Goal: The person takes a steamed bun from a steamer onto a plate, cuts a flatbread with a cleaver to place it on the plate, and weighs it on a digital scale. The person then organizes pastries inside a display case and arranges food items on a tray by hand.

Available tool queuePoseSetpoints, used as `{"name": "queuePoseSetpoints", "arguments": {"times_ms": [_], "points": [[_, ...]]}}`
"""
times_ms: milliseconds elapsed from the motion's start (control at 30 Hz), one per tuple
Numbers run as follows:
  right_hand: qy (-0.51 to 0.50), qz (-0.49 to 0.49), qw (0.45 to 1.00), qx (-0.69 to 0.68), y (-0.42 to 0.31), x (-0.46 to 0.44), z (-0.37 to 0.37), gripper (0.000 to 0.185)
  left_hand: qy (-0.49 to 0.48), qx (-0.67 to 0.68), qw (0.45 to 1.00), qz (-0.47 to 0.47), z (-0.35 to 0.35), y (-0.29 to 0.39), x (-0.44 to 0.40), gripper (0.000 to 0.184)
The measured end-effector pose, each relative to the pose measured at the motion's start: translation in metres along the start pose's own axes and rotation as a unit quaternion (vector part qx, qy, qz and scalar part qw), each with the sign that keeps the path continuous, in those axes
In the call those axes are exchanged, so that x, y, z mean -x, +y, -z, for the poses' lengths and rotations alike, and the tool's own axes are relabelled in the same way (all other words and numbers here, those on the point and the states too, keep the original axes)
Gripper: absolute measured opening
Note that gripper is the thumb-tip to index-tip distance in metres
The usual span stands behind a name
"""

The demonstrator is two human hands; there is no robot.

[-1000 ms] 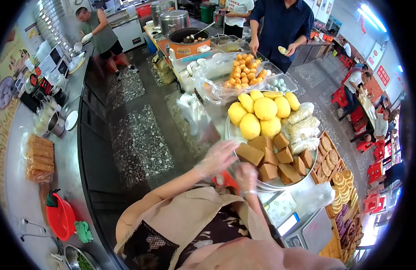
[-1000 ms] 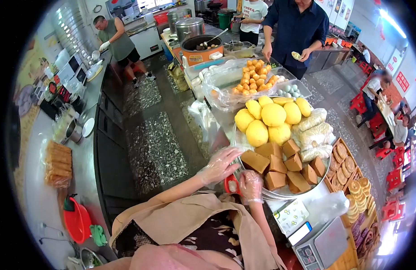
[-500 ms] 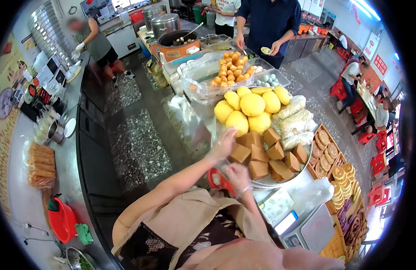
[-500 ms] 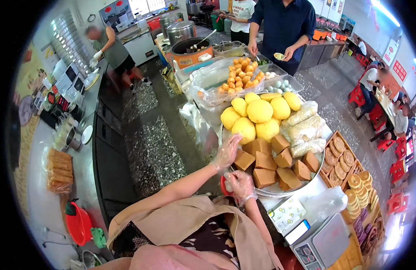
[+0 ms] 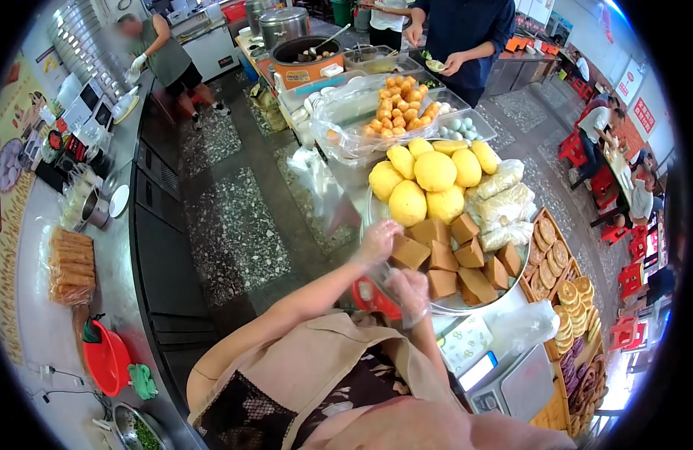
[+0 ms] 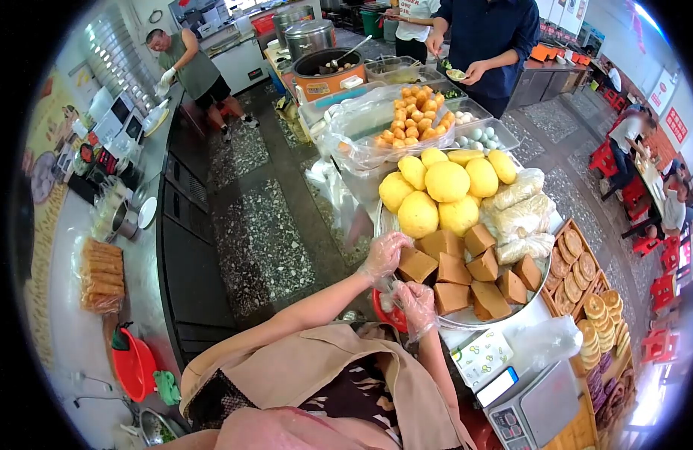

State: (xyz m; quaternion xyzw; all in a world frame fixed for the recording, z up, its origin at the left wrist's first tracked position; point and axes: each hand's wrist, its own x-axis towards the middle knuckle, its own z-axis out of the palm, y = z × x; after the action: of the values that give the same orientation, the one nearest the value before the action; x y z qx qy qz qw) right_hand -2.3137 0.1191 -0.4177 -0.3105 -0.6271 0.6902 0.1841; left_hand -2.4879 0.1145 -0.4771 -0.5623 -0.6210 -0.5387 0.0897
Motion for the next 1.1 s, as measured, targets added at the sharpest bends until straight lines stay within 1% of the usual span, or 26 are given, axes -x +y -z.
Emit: {"name": "queuePoseSetpoints", "arguments": {"times_ms": [67,200,267,367,500,567,700,767,800,833,867,900,933,967,1000,1067,1100], "points": [[0.009,0.025,0.999,0.035,0.002,-0.001,-0.001,0.031,0.005,-0.002,1.000,-0.013,0.000,-0.003,0.000,0.016],[0.012,0.019,0.999,0.033,0.002,-0.001,-0.001,0.031,-0.018,-0.003,1.000,0.007,0.001,-0.004,0.001,0.014],[0.018,0.039,0.997,0.072,-0.001,-0.001,-0.002,0.031,-0.021,-0.007,1.000,0.004,0.002,-0.003,0.000,0.012],[0.034,0.041,0.996,0.070,-0.008,0.002,-0.006,0.032,-0.030,-0.009,1.000,0.000,0.004,-0.002,-0.001,0.011],[0.042,0.028,0.995,0.084,-0.001,0.000,-0.004,0.032,-0.031,0.002,0.999,-0.004,0.003,-0.004,-0.001,0.011],[0.049,0.010,0.998,0.040,0.000,0.000,-0.007,0.031,-0.028,0.006,1.000,-0.007,0.002,-0.005,-0.001,0.011],[0.041,0.018,0.998,0.052,-0.001,0.002,-0.006,0.031,-0.032,0.000,0.999,-0.002,-0.001,-0.005,0.003,0.011],[0.066,0.056,0.992,0.093,0.013,-0.003,-0.005,0.032,-0.038,-0.020,0.999,-0.018,-0.002,-0.008,0.006,0.008],[0.068,0.061,0.992,0.093,0.027,-0.007,-0.002,0.034,-0.041,-0.001,0.999,-0.010,-0.007,-0.015,0.011,0.008],[0.082,0.060,0.989,0.106,0.017,-0.004,-0.008,0.036,-0.033,0.000,0.999,-0.005,-0.010,-0.020,0.014,0.008],[0.083,0.094,0.983,0.131,0.018,-0.007,-0.008,0.038,-0.027,-0.027,0.999,-0.010,-0.009,-0.015,0.012,0.009],[0.101,0.140,0.974,0.147,0.023,-0.010,-0.011,0.039,-0.019,-0.008,1.000,-0.011,-0.007,-0.016,0.011,0.008],[0.104,0.130,0.973,0.157,0.022,-0.009,-0.012,0.039,-0.010,0.008,1.000,-0.011,-0.004,-0.012,0.009,0.009],[0.081,0.113,0.981,0.134,0.022,-0.011,-0.012,0.039,-0.007,-0.020,1.000,-0.014,0.004,-0.005,0.006,0.010],[0.070,0.090,0.987,0.110,0.021,-0.010,-0.013,0.039,-0.031,-0.025,0.999,-0.004,0.002,-0.007,0.007,0.010],[0.055,0.079,0.989,0.110,0.015,-0.006,-0.014,0.039,-0.035,-0.016,0.999,0.020,-0.002,-0.010,0.009,0.010],[0.050,0.073,0.990,0.109,0.012,-0.007,-0.012,0.038,-0.032,-0.014,0.999,0.018,-0.004,-0.012,0.009,0.010]]}}
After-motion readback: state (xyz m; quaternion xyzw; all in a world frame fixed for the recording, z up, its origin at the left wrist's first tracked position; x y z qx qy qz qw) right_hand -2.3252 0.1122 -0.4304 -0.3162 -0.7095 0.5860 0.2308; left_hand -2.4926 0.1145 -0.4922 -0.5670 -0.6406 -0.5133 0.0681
